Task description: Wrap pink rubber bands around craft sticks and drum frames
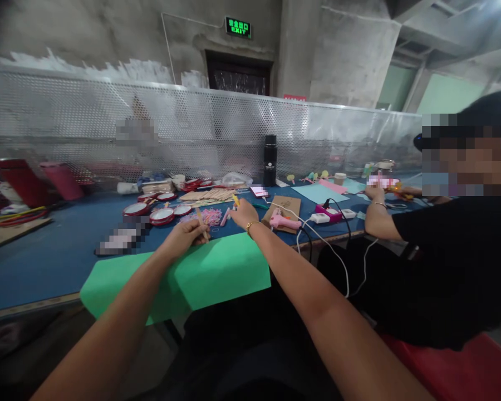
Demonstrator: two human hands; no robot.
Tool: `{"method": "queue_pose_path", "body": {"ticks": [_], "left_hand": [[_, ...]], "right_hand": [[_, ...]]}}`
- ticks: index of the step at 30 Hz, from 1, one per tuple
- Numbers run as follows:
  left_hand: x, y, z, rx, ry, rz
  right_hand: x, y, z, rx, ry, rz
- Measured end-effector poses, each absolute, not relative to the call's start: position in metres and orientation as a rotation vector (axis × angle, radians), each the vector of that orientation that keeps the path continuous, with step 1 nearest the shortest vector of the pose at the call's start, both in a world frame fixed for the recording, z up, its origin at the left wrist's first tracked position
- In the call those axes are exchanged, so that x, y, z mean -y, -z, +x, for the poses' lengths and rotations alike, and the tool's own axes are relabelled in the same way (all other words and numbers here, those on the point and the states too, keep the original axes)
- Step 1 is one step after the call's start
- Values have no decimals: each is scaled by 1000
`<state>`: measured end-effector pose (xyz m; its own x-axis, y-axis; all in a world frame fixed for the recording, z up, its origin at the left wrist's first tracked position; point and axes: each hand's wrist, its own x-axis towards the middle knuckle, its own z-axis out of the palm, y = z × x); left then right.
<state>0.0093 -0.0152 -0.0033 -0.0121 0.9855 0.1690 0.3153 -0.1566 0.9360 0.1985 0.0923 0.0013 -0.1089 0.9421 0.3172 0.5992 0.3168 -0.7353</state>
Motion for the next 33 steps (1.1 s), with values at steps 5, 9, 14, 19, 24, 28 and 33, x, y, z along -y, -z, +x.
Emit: {"method": "queue_pose_path", "body": {"ticks": [5,9,14,19,24,28,33], "left_hand": [[14,4,8,-1407,-1175,1580],[15,3,7,-1423,-1161,1617],[20,1,8,-1343,-1375,1481],[23,-3,11,-1262,-1470,1254],[23,-4,9,-1275,-1476,1299],[26,-6,11,-1282,-1408,1404],[27,-8,14,-1264,-1444,1359]], "right_hand": [[-108,-11,179,2139,-379,-1482],[-115,-15,173,2188,-369,-1537],[-106,-12,181,2037,-534,-1395],[-71,5,175,1796,-867,-815],[-50,21,159,1783,-1024,-529],[-45,27,155,1836,-916,-518],[-34,22,161,1876,-679,-686]]}}
